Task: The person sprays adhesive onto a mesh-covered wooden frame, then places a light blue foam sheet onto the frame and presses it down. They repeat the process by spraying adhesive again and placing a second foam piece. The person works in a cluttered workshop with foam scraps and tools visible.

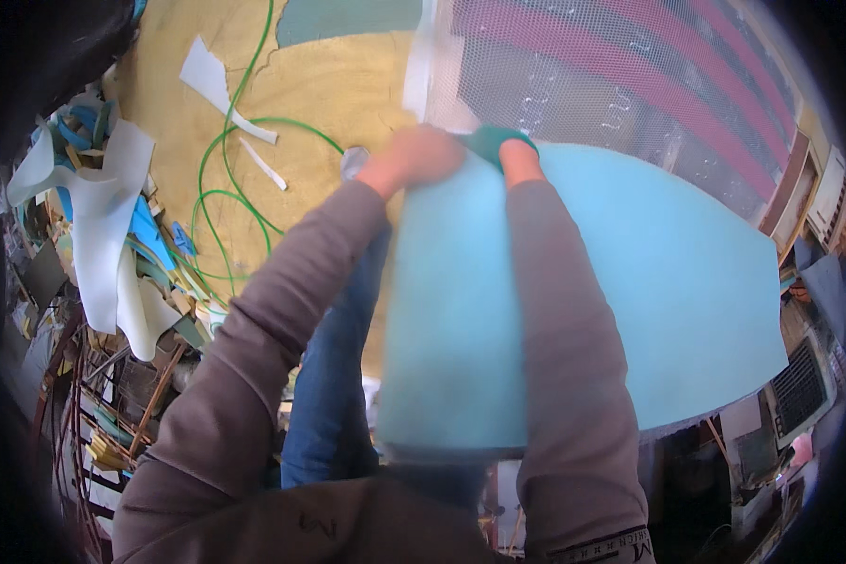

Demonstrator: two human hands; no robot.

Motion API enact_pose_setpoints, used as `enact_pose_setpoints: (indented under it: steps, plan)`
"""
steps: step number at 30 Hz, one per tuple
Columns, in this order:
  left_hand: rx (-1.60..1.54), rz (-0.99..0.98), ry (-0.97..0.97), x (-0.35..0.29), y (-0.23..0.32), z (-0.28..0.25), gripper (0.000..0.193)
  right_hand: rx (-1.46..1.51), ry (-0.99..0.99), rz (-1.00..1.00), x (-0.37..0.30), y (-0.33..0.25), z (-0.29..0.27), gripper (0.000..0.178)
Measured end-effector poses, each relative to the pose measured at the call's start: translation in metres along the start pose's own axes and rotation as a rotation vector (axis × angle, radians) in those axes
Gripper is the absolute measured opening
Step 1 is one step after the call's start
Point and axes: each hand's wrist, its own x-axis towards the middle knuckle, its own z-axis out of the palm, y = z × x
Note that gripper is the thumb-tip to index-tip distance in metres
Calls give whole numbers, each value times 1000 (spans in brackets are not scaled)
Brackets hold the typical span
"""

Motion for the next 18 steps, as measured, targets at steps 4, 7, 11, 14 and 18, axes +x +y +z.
enact_pose_setpoints:
  steps: [4, 7, 11, 14, 18]
  plan:
    - [-27, -23, -155, 27, -12, 7, 41, -6, -5, -11, 1, -1, 0, 62]
    - [-160, -26, -130, 36, -24, 16, 48, -11, -1, -16, 2, -2, 1, 62]
    - [-152, 85, -76, 43, -34, 31, 43, -21, 5, -14, 4, 3, 2, 62]
    - [-177, -3, -190, 53, -36, 40, 42, -23, 1, -15, 7, 5, 2, 62]
    - [-199, -16, -183, 58, -42, 49, 51, 1, -2, -24, 8, 0, -6, 61]
